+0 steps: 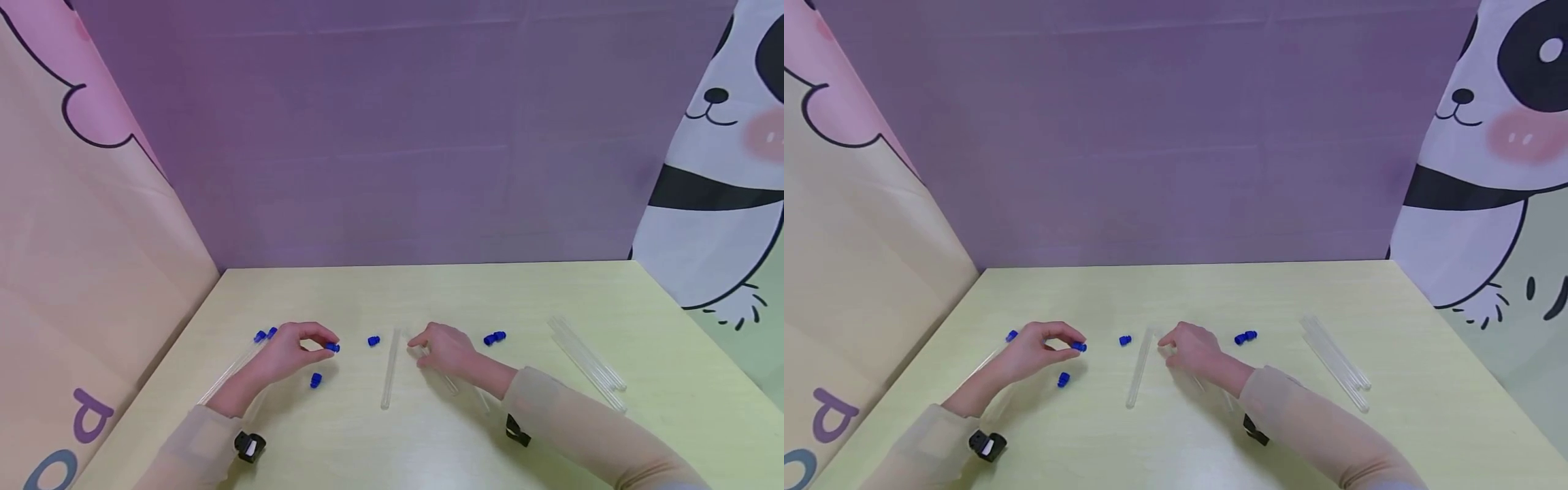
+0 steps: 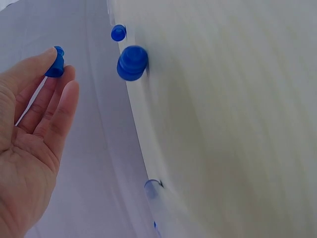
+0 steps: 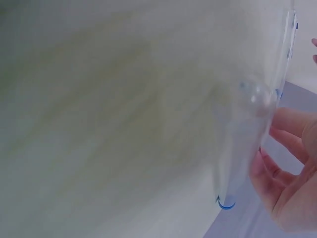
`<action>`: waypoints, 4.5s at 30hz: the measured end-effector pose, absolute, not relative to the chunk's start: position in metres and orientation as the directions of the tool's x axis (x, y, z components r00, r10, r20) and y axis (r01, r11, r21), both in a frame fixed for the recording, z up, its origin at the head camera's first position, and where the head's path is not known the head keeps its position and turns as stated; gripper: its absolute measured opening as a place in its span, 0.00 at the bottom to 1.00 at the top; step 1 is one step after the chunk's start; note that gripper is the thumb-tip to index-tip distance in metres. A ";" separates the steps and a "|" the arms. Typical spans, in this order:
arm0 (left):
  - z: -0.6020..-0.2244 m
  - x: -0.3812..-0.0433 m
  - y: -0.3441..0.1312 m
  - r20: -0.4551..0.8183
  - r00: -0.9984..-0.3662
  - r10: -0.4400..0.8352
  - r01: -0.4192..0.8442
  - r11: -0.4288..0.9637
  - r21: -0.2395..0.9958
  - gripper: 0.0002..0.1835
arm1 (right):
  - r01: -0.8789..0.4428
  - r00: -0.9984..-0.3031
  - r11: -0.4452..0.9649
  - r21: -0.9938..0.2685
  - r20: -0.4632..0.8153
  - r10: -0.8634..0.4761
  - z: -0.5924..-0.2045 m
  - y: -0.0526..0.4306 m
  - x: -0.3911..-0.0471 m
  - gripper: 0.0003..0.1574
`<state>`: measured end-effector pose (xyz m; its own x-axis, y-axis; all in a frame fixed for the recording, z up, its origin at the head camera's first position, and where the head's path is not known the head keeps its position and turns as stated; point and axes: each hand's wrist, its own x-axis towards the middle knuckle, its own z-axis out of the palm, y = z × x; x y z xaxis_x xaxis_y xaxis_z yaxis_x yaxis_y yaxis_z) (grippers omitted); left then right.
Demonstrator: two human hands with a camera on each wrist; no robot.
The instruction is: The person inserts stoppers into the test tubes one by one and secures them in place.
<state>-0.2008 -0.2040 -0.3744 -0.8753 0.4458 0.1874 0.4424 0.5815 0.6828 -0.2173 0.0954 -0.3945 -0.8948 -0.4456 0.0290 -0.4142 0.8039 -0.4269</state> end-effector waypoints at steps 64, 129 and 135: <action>-0.310 -0.158 -0.110 0.336 -0.885 0.324 0.406 0.180 0.896 0.13 | -0.515 -0.827 0.433 -0.740 0.296 -0.478 -0.327 0.181 -0.171 0.16; -0.325 -0.159 -0.100 0.289 -0.869 0.401 0.396 0.214 0.893 0.11 | -0.744 -0.668 0.515 -0.426 0.460 -0.585 -0.331 0.156 -0.174 0.11; -0.336 -0.170 -0.104 0.255 -0.862 0.438 0.382 0.232 0.895 0.12 | -0.722 -0.692 0.571 -0.391 0.399 -0.601 -0.332 0.152 -0.172 0.10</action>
